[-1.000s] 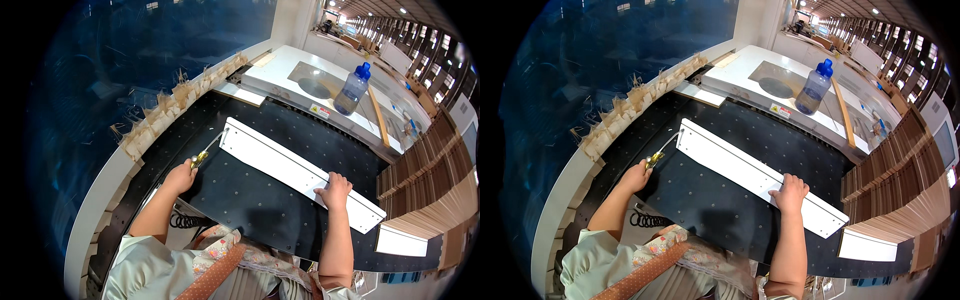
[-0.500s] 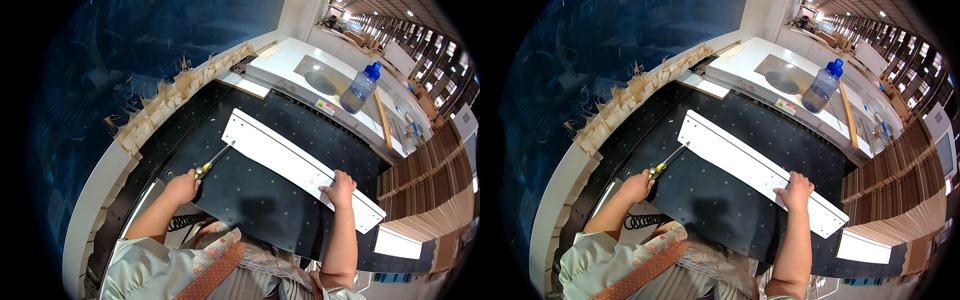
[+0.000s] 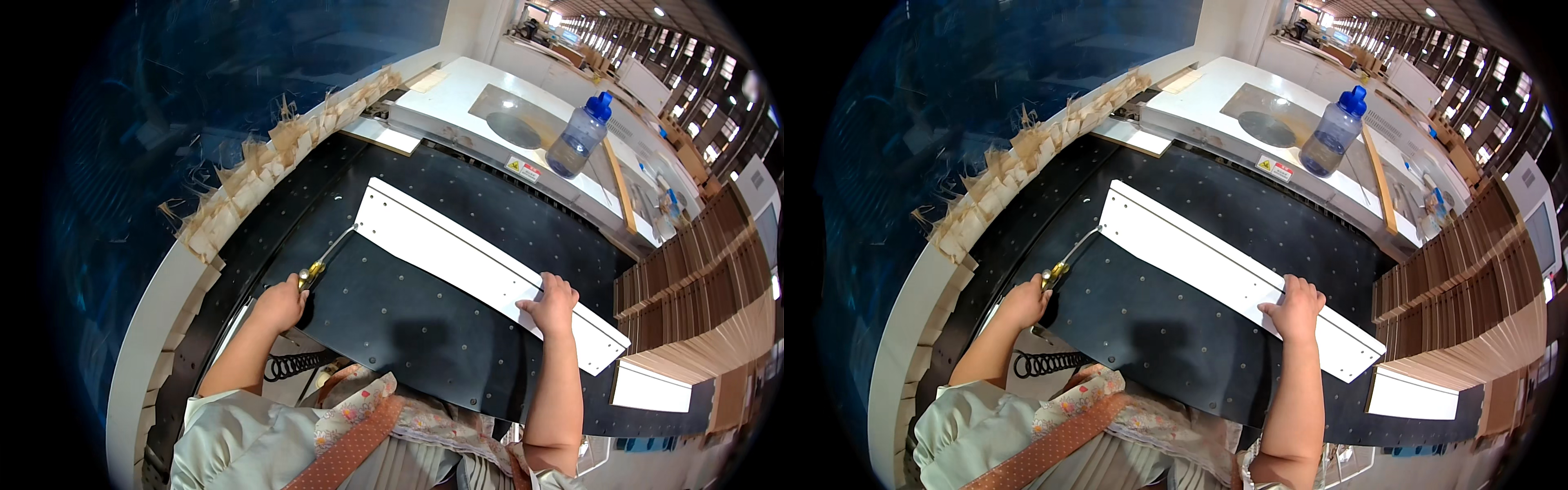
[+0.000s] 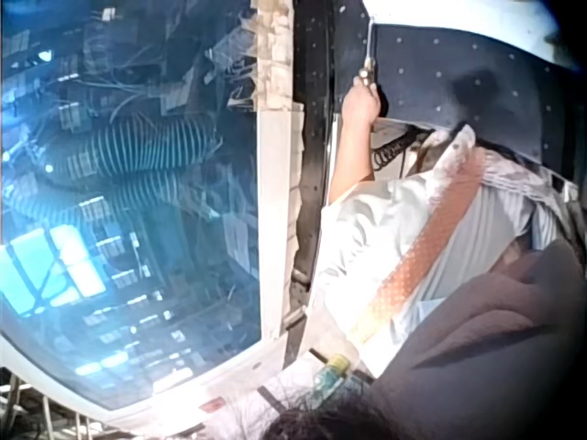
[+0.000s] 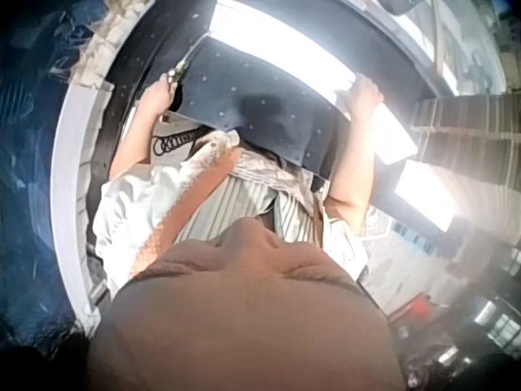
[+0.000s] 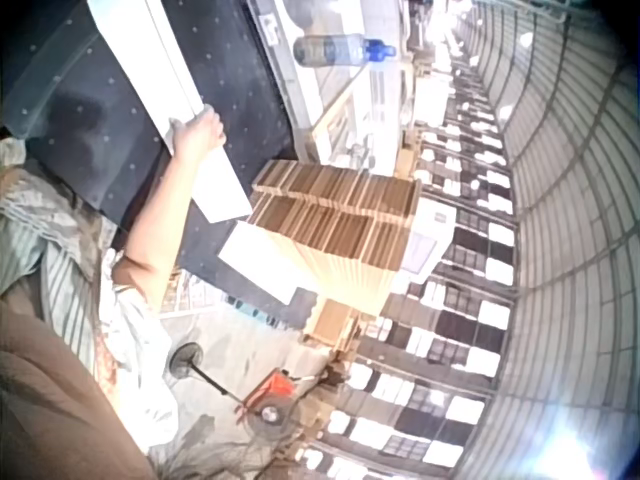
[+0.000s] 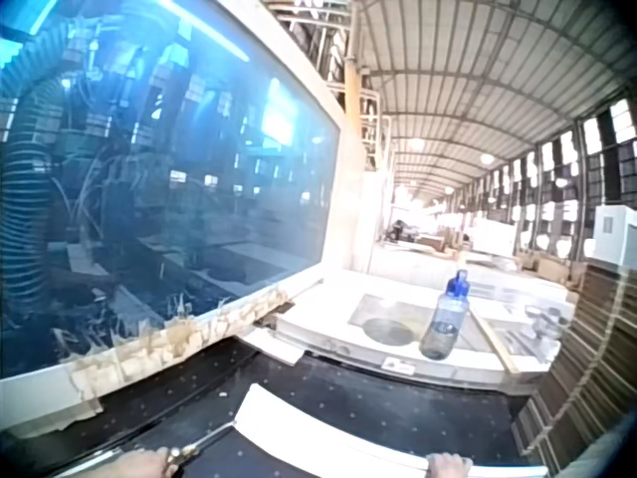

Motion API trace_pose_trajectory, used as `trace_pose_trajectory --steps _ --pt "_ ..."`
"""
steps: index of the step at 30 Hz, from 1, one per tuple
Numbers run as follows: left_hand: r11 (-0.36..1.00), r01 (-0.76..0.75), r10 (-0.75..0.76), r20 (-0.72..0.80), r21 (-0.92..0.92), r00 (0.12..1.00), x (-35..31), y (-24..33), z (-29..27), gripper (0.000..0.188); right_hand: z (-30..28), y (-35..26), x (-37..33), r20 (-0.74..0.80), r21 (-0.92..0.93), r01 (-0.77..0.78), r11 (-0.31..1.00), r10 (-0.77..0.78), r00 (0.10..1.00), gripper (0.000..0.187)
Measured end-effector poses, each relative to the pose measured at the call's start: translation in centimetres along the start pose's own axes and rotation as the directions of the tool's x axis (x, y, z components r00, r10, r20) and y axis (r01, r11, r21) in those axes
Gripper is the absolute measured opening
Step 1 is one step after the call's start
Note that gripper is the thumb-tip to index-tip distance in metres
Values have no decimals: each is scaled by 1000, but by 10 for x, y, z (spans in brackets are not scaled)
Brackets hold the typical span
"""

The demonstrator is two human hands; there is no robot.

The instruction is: The person uses a thin metal rod to poke through pre-drilled holes in white furniture panels, then moves the panels to a stack.

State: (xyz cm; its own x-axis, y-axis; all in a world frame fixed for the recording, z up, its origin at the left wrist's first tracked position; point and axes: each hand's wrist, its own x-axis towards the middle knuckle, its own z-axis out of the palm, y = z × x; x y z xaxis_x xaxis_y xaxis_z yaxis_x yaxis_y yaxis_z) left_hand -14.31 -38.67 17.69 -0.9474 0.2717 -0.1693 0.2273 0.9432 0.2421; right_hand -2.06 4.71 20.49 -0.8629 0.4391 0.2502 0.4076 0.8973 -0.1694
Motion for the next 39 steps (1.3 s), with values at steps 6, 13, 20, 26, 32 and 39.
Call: trace_pose_trajectory --steps 6,13,20,26,32,39 --pt "1000 -15 15 7 -19 1000 1 0 4 30 0 -1 -2 -21 -13 4 1000 -4 1000 63" --pt "1000 -17 17 -7 -20 1000 0 4 1 29 -1 -2 -3 -18 -12 4 1000 -5 1000 63" --pt "963 -235 250 115 -129 961 -23 47 -2 29 0 1 1 19 -8 6 1000 -6 1000 66" --pt "808 -507 565 155 -300 810 -27 121 23 28 1 1 -4 -28 -31 19 999 -20 999 66" --pt "836 -494 535 158 -238 830 -20 131 18 26 3 3 -6 -39 -18 26 1000 -27 999 69" --pt "779 -571 620 181 -259 763 -30 139 25 25 0 0 -9 -86 -17 55 998 -56 995 65"
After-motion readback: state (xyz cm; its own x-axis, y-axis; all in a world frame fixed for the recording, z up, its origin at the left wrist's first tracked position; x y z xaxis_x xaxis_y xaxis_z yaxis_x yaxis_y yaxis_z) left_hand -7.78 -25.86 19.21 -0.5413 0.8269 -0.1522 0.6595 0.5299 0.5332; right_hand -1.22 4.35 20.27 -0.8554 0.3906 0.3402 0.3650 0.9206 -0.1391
